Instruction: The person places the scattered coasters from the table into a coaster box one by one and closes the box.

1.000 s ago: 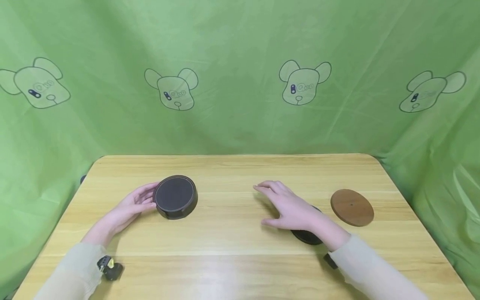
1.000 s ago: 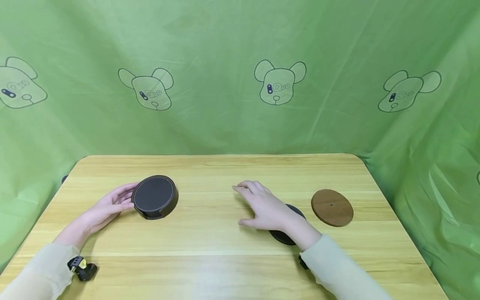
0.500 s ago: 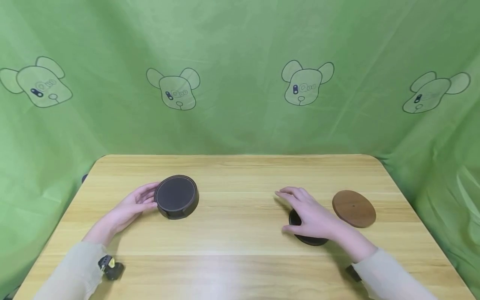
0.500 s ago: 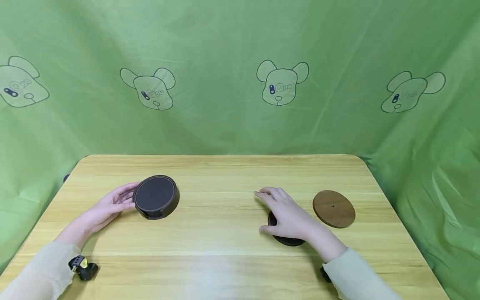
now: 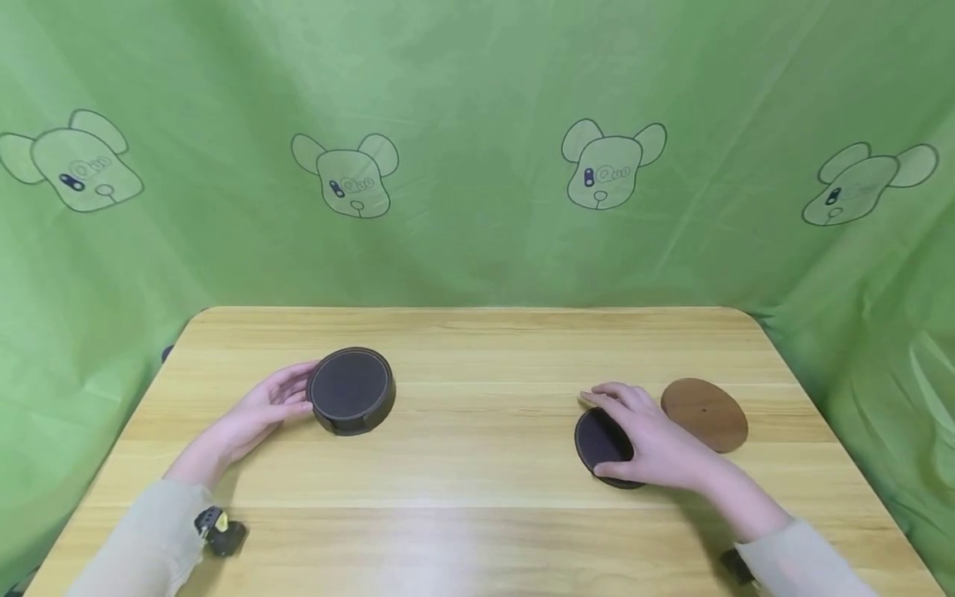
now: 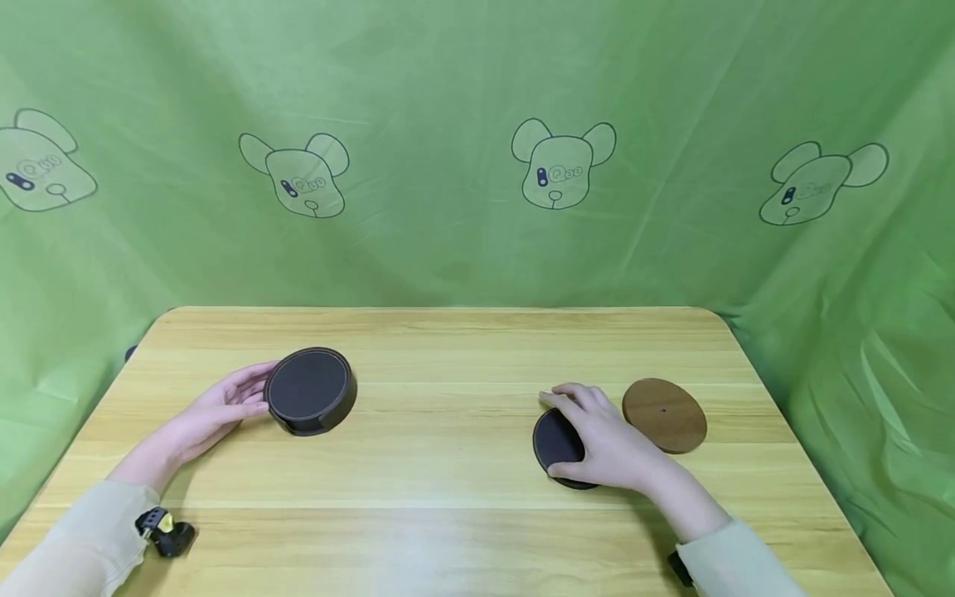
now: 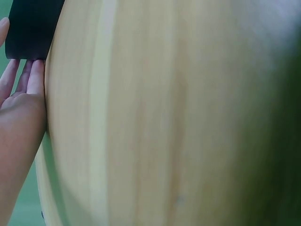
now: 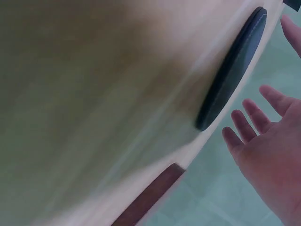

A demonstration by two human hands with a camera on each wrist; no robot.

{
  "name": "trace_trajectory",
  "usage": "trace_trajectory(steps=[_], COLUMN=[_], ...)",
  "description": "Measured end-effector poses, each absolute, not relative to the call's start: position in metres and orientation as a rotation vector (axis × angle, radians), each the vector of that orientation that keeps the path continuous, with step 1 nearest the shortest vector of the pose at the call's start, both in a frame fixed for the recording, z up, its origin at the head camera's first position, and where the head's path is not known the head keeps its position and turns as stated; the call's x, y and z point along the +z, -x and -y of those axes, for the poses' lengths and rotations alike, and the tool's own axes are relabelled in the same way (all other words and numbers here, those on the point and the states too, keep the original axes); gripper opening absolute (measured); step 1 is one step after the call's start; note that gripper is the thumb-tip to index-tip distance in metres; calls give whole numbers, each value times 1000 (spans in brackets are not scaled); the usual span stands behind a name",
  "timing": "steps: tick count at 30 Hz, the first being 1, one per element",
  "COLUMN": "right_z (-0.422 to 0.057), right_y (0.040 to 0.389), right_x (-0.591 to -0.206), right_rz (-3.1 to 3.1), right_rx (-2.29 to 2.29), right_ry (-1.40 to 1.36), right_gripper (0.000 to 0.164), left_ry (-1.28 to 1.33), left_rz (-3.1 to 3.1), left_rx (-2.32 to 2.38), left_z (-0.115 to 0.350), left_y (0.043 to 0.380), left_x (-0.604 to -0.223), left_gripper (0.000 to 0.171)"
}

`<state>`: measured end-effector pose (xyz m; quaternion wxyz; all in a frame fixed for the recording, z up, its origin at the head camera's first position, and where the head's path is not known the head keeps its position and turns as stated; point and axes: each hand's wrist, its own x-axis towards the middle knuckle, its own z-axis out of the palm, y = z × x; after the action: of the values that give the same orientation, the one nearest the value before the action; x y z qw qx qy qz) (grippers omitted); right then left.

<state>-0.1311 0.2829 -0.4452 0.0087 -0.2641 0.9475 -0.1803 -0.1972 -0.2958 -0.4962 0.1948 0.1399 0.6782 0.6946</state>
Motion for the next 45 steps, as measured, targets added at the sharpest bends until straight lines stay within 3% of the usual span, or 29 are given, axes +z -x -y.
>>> trace_trajectory(steps=[14, 45], right_z=[-303, -298], right_y=[117, 128], right_x=[-458, -458], right_rz=[-3006, -3023], right_rx=[-550, -400], right_ry=[807, 860], right_gripper=[107, 107], left_ry=[-395, -366], left_rz=[-1898, -1920], left_rx=[1948, 1928], left_z=[296, 294], left_y=[195, 196], left_x=[-491, -492], left_gripper=[71, 75])
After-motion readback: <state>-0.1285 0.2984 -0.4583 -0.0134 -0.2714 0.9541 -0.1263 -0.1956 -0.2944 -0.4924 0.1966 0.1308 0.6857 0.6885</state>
